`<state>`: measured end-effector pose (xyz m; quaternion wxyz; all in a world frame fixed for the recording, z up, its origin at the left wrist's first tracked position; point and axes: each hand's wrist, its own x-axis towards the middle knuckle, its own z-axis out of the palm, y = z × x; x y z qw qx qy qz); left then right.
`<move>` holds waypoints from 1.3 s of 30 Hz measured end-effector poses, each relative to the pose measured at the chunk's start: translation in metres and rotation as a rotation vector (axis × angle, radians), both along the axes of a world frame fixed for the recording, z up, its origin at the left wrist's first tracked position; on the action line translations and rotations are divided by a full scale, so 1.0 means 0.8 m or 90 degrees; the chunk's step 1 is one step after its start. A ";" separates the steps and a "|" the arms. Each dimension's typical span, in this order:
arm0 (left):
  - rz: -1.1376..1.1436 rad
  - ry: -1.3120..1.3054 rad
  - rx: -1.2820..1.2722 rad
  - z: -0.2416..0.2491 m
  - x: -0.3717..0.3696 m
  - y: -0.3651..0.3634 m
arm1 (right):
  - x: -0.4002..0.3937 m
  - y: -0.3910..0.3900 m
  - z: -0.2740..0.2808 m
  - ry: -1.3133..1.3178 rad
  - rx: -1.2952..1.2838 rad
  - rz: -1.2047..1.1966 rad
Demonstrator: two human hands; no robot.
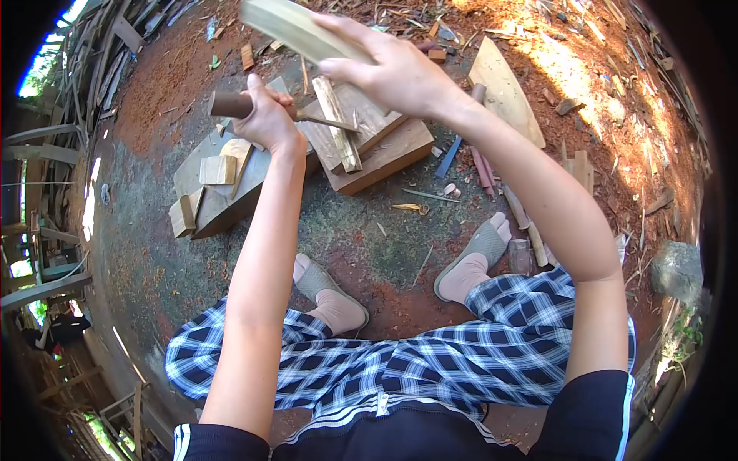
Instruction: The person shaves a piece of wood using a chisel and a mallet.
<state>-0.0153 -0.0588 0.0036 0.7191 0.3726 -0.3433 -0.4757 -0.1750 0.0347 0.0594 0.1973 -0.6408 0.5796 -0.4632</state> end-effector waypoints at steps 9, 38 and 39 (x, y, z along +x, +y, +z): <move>0.033 0.106 0.163 -0.003 0.031 -0.020 | -0.017 0.028 -0.174 0.108 0.381 -0.161; -0.328 -0.309 -0.219 0.020 -0.024 0.042 | -0.008 0.035 -0.169 0.115 0.417 -0.185; -0.322 -0.308 -0.224 0.019 -0.023 0.041 | -0.010 0.032 -0.170 0.118 0.411 -0.183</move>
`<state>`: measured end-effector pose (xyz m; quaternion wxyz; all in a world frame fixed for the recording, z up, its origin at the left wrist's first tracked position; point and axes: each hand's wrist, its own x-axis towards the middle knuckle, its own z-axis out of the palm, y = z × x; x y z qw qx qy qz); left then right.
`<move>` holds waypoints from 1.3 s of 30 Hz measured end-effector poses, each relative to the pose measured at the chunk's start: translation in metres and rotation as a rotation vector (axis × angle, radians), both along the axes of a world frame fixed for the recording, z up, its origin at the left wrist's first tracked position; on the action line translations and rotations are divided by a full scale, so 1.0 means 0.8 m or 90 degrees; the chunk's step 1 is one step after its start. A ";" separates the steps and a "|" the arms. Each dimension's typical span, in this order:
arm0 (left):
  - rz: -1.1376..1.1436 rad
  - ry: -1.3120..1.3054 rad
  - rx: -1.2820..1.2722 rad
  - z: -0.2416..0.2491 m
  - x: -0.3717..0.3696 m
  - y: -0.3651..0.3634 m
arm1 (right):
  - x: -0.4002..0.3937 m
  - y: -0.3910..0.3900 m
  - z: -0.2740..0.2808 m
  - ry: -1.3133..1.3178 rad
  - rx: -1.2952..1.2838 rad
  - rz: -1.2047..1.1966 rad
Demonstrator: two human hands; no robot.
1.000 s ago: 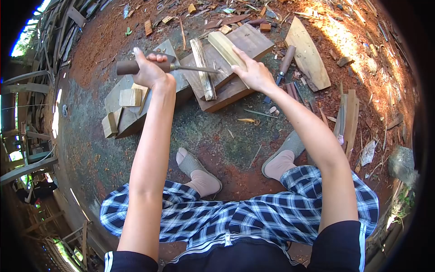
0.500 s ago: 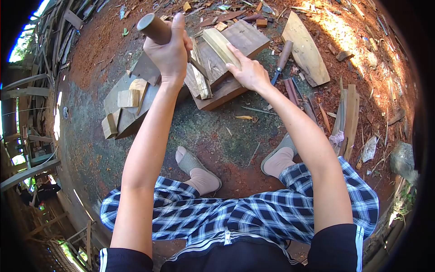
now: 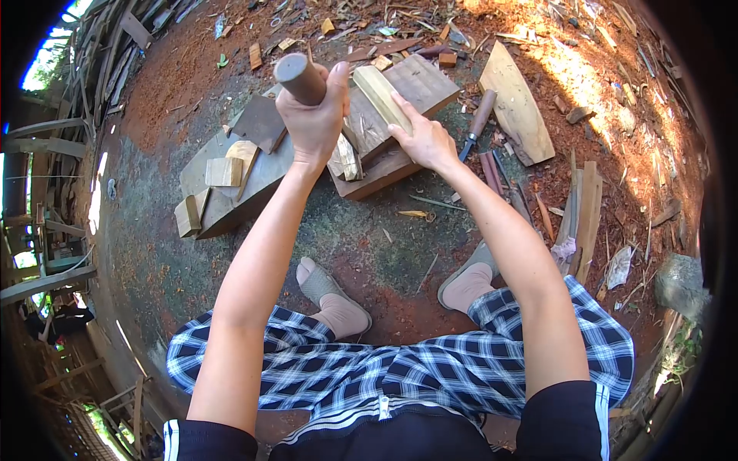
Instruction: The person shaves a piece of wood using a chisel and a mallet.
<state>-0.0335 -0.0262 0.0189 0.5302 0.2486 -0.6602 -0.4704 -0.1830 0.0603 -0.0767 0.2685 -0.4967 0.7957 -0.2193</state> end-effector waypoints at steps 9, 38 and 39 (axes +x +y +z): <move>0.064 -0.032 -0.031 -0.011 -0.010 -0.003 | -0.001 -0.018 0.206 -0.152 -0.603 0.107; 0.303 0.376 0.232 0.028 0.046 -0.028 | -0.008 -0.001 0.000 0.003 0.006 0.009; 0.300 0.340 0.213 0.036 0.042 -0.027 | -0.007 0.000 -0.005 0.007 -0.003 0.005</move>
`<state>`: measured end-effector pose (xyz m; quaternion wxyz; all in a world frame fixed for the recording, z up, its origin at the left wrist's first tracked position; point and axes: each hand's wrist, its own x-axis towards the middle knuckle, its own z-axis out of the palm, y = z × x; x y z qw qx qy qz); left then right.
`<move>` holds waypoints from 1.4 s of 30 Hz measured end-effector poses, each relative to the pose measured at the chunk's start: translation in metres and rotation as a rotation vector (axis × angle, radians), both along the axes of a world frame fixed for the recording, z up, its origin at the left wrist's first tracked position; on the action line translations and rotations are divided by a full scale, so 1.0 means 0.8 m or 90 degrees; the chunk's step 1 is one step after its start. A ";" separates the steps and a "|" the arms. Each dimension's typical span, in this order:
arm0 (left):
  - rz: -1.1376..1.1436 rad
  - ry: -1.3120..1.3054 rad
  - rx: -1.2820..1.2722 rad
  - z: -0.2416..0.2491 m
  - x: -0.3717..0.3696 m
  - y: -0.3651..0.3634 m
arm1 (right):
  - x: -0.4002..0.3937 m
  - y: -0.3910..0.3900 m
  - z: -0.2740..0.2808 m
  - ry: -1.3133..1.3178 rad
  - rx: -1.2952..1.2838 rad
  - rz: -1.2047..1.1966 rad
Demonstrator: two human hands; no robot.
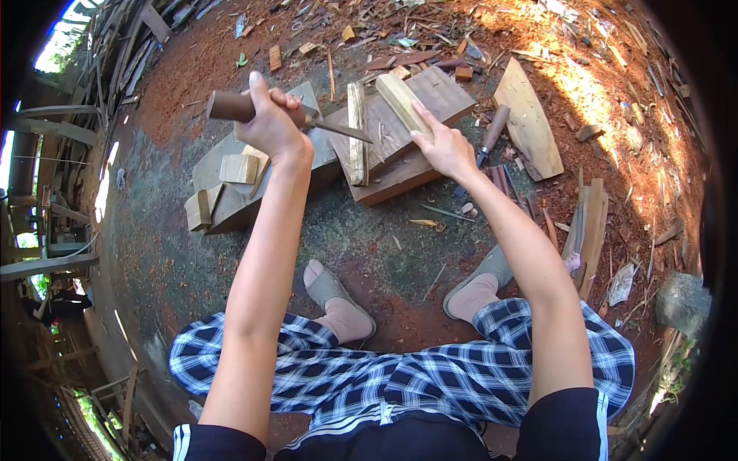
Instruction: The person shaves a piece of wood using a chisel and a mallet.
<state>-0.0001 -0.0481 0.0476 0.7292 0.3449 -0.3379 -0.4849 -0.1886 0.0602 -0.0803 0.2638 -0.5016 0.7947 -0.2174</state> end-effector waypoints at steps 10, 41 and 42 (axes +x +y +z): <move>-0.289 -0.815 -0.166 -0.002 -0.024 -0.032 | 0.007 0.010 0.001 0.016 -0.043 -0.013; -0.457 -0.452 0.289 -0.081 0.119 -0.084 | -0.004 0.010 -0.040 -0.316 -0.398 -0.299; -0.471 -0.458 0.293 -0.081 0.120 -0.089 | -0.003 0.011 -0.037 -0.311 -0.393 -0.296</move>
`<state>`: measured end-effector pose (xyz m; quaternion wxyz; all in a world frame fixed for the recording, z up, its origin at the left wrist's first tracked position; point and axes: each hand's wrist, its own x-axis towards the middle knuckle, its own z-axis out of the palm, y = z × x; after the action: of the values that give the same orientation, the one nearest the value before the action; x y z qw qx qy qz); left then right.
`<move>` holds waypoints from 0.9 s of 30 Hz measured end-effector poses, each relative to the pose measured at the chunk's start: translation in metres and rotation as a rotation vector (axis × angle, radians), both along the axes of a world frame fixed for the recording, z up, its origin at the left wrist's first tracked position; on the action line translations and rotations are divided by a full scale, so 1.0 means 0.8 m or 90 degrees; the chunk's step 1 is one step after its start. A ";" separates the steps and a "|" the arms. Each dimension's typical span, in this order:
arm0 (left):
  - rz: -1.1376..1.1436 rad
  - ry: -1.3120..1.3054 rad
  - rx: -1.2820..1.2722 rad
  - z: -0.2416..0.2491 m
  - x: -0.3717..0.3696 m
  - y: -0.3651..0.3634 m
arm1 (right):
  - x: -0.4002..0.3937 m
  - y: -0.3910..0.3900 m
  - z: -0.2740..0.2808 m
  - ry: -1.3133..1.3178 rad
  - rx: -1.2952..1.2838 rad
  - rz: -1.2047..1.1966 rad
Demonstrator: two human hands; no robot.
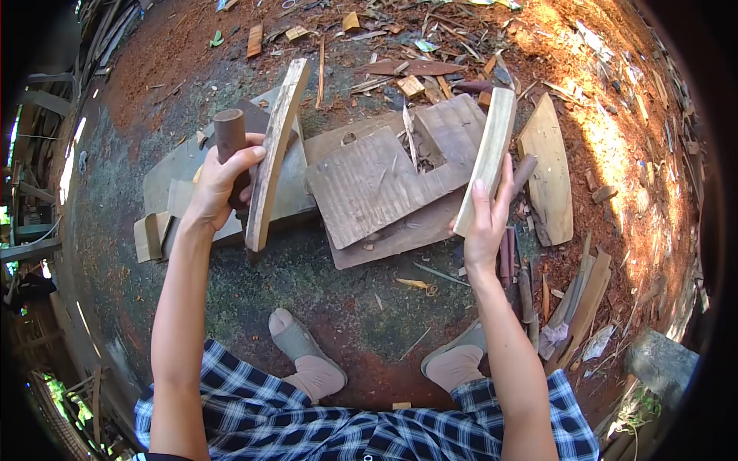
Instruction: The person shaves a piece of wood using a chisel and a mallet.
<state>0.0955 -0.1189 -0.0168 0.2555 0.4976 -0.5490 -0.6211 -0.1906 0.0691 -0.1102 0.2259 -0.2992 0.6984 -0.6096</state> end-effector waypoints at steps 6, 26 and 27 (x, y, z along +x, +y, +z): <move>-0.036 -0.022 0.019 -0.001 -0.016 0.009 | 0.015 -0.009 0.028 -0.113 0.034 -0.027; -0.127 -0.384 -0.284 -0.025 -0.081 0.097 | 0.004 -0.003 -0.007 0.134 0.025 -0.060; -0.118 -0.366 -0.255 -0.010 -0.083 0.095 | 0.004 -0.001 -0.006 0.092 0.038 -0.050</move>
<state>0.0291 -0.0426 -0.0244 0.1256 0.5403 -0.7519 -0.3563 -0.1872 0.0682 -0.1153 0.1594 -0.3079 0.7422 -0.5735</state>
